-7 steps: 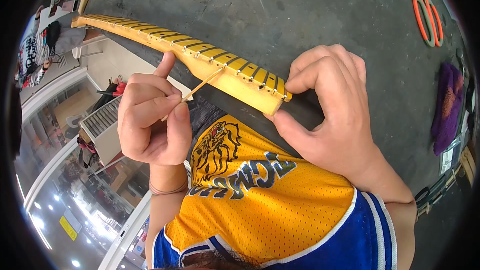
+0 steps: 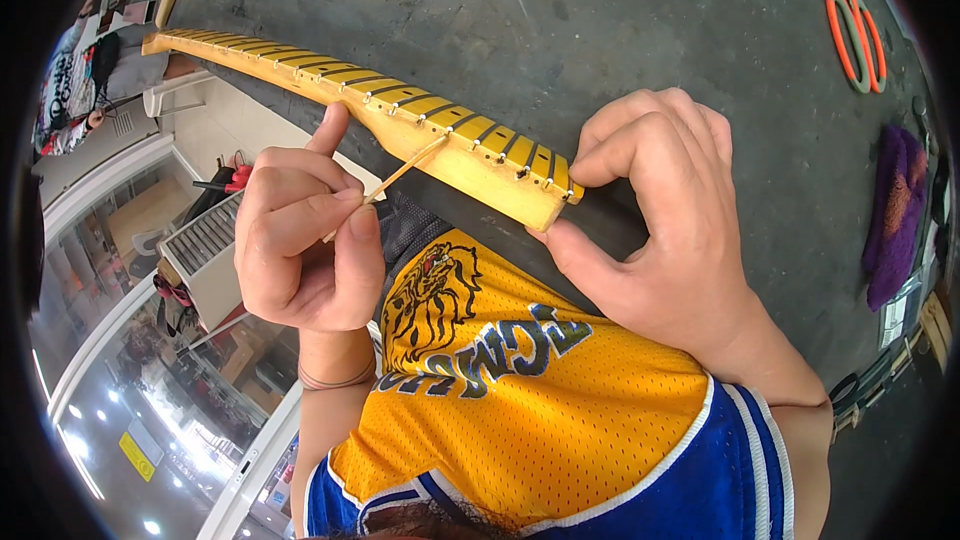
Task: The person applies a substance to a wooden instrument neck using a thin applicator tool, dipping the tool into a small black container and spreading the liquid along the side of the instrument.
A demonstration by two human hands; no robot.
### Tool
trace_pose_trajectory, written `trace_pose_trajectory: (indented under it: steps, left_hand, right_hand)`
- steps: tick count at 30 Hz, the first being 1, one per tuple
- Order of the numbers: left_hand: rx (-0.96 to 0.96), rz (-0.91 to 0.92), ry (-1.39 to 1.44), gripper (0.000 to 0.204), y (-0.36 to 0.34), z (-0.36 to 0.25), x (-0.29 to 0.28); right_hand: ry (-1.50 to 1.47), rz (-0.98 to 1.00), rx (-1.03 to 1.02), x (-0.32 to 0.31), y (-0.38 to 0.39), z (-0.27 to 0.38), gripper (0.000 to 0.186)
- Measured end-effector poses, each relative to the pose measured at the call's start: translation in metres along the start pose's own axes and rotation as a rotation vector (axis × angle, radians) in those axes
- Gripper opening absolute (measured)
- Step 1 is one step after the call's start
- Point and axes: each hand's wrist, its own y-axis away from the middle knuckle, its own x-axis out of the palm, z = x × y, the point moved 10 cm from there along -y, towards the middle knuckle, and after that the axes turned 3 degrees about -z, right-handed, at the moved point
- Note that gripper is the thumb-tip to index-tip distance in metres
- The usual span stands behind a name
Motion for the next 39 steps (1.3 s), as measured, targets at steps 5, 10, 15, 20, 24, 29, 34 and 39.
trace_pose_trajectory:
  steps: [5,10,15,20,24,29,34,39]
  left_hand:
    - [0.006,-0.063,0.015,0.021,0.000,0.002,-0.004]
    - [-0.018,-0.074,0.036,0.019,0.003,0.004,-0.008]
    - [-0.082,-0.059,0.073,0.009,0.006,0.011,-0.008]
    - [-0.080,-0.072,0.097,0.010,0.006,0.014,-0.010]
    - [-0.060,-0.165,0.167,0.011,0.009,0.018,-0.017]
    - [-0.104,-0.180,0.175,0.008,0.012,0.019,-0.020]
    - [-0.141,-0.218,0.155,0.012,0.012,0.022,-0.025]
    - [-0.163,-0.227,0.176,0.011,0.013,0.027,-0.026]
  right_hand:
    - [0.000,0.003,0.004,0.000,0.000,-0.001,0.045]
    - [-0.004,0.001,0.007,0.000,0.000,0.000,0.046]
    - [0.000,0.006,-0.007,0.000,0.000,0.000,0.046]
    - [0.003,0.004,-0.004,0.000,0.000,0.000,0.046]
    - [0.005,-0.009,-0.021,-0.001,-0.001,0.001,0.046]
    - [0.010,-0.021,-0.035,-0.002,0.000,0.000,0.046]
    - [0.002,-0.032,-0.051,-0.003,-0.001,0.002,0.047]
    - [-0.001,-0.036,-0.047,-0.004,-0.001,0.002,0.046]
